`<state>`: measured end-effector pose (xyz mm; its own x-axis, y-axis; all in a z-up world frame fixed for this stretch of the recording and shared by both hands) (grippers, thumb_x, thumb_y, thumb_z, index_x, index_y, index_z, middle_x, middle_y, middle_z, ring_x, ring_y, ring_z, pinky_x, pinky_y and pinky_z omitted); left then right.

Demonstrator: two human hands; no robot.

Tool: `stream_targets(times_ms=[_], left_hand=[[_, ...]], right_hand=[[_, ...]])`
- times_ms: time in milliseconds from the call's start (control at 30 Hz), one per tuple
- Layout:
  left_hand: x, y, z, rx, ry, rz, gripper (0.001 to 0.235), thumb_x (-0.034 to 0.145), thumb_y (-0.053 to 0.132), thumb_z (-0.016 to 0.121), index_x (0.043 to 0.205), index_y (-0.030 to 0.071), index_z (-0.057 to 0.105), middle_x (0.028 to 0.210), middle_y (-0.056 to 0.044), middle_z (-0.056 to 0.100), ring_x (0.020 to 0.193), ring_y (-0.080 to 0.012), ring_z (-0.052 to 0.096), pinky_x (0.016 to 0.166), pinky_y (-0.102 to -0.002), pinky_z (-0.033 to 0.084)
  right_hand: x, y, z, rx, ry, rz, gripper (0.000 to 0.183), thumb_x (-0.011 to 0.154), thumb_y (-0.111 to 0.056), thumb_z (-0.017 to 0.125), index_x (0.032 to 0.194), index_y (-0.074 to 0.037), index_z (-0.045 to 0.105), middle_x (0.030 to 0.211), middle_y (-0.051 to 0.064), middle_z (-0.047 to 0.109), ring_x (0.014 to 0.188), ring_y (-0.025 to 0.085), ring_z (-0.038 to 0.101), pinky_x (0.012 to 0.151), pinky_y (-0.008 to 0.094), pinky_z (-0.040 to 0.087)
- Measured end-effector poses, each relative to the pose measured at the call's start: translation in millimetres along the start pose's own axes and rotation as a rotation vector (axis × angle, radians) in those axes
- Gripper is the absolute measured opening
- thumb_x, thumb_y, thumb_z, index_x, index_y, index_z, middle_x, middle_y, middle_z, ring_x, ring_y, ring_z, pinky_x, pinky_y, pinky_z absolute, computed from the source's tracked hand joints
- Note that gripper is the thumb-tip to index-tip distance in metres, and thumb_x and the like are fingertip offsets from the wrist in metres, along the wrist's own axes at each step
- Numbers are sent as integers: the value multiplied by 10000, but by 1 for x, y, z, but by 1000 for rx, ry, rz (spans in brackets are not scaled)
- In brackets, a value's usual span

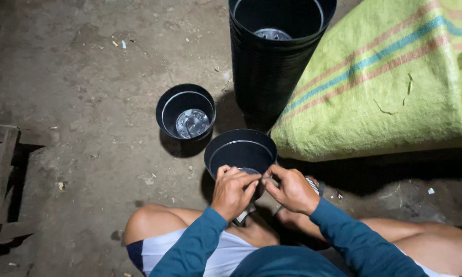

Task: The person sits on the floor and repeatedly picks up black plastic pots from a stack. They insert a circular metal component into the bottom of each pot and then place the pot into a separate stack. The process is repeated for multiple pots.

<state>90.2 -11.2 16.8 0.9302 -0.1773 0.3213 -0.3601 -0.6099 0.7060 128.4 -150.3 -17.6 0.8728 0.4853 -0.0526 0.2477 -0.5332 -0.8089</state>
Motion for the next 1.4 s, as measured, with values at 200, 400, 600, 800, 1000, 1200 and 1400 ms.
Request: stream_targets(times_ms=[200, 400, 600, 800, 1000, 1200, 1400], left_hand=[[6, 23, -37, 34, 67, 60, 148, 858, 150, 757, 989, 101, 803, 877, -38, 769, 833, -213, 665, 913, -413, 406], [48, 52, -147, 270, 363, 180, 188, 893, 103, 786, 1080, 85, 782, 908, -22, 741, 854, -209, 654, 944, -412, 396], [119, 115, -200, 413, 584, 565, 287, 968, 61, 829, 1242, 88, 752, 1141, -13, 768, 975, -191, 663, 1072, -427, 362], [216, 130, -164, 358, 537, 687, 232, 986, 118, 770, 1217, 111, 776, 1070, -5, 775, 975, -193, 661, 1032, -418, 386], [205, 135, -133, 150, 500, 491, 172, 941, 193, 777, 1079, 95, 749, 1052, -73, 756, 1002, -273, 676, 995, -411, 446], [92, 184, -142, -313, 333, 477, 149, 996, 187, 764, 1112, 96, 744, 1035, -58, 760, 949, -213, 697, 903, -345, 507], [92, 181, -147, -292, 315, 412, 160, 986, 179, 765, 1114, 85, 745, 1002, -58, 756, 918, -190, 689, 869, -332, 512]], right_hand=[[-13, 38, 11, 446, -352, 102, 120, 939, -123, 689, 948, -4, 704, 831, 4, 687, 795, 61, 585, 709, 260, 516], [-61, 161, 28, 506, -214, 403, 149, 952, -130, 619, 938, -13, 710, 823, 7, 666, 769, 90, 589, 700, 285, 507], [-90, 209, 72, 27, -206, 228, 135, 852, -155, 668, 899, -40, 722, 850, 124, 748, 828, 260, 697, 789, 383, 551], [-83, 217, 87, -30, -270, 275, 177, 847, -208, 649, 929, -68, 718, 859, 160, 755, 849, 324, 720, 819, 414, 549], [-85, 238, 77, -159, -279, 371, 222, 884, -276, 661, 994, -93, 721, 913, 191, 736, 899, 358, 702, 852, 437, 537], [-82, 249, 98, -134, -370, 177, 267, 885, -288, 649, 1059, -104, 733, 1013, 191, 743, 950, 384, 696, 854, 449, 535], [-91, 286, 108, -265, -443, 451, 294, 858, -328, 656, 1052, -130, 752, 999, 178, 747, 976, 365, 699, 910, 442, 528]])
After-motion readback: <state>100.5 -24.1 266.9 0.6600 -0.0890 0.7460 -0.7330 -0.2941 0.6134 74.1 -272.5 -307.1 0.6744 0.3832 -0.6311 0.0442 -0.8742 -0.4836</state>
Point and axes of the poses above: each hand's wrist, its own x-axis towards the middle knuckle, its own z-axis out of the palm, y = z × x, the point moved 10 cm from there along x, towards the middle knuckle
